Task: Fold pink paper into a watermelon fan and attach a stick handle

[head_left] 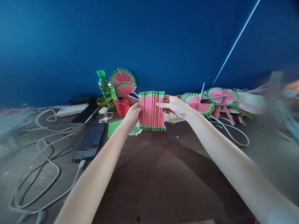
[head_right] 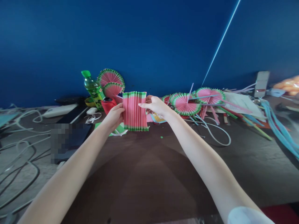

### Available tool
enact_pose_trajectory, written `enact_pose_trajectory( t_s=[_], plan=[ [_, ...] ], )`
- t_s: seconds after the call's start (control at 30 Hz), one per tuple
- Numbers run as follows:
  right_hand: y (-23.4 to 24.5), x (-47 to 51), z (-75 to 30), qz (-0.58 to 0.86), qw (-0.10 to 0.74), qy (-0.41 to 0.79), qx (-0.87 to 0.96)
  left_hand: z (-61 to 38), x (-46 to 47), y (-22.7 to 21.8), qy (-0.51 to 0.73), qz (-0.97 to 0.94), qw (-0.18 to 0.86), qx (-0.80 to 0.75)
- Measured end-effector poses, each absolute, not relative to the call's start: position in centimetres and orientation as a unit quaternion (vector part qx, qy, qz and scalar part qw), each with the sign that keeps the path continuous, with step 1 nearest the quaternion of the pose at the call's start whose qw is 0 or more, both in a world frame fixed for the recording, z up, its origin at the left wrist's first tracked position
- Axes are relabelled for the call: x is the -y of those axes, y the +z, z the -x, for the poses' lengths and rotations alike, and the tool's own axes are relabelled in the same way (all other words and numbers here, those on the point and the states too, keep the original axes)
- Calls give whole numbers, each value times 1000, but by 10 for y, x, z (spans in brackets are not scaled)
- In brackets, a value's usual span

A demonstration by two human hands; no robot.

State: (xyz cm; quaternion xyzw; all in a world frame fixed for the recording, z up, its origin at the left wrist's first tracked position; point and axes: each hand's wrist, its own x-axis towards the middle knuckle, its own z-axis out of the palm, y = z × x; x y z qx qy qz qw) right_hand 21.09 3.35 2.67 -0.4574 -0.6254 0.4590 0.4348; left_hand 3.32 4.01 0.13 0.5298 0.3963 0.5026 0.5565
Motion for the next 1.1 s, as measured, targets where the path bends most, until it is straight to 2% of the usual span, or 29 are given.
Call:
enact_pose_trajectory(
  t_s=[0.17, 0.33, 0.43, 0.63, 0.77, 0.9, 1.1],
  plan=[
    [21, -34, -205, 433, 409, 490, 637, -36, -41, 1, 496, -552, 562, -365],
    [25, -29, -200, 429, 433, 466, 641, -39, -43, -4, 476, -600, 537, -353],
    [28, -27, -198, 439, 429, 456, 644, -42, -41, -5, 470, -636, 468, -395],
    [32, -22, -196, 462, 410, 439, 653, -45, -33, 2, 467, -686, 252, -497],
    [33, -19, -197, 432, 393, 483, 653, -43, -32, 2, 465, -661, 194, -556],
    [29, -18, -194, 412, 398, 469, 672, -44, -35, -5, 489, -643, 229, -544],
    [27, -20, -195, 461, 412, 397, 678, -46, -40, -7, 492, -618, 415, -451]
  ],
)
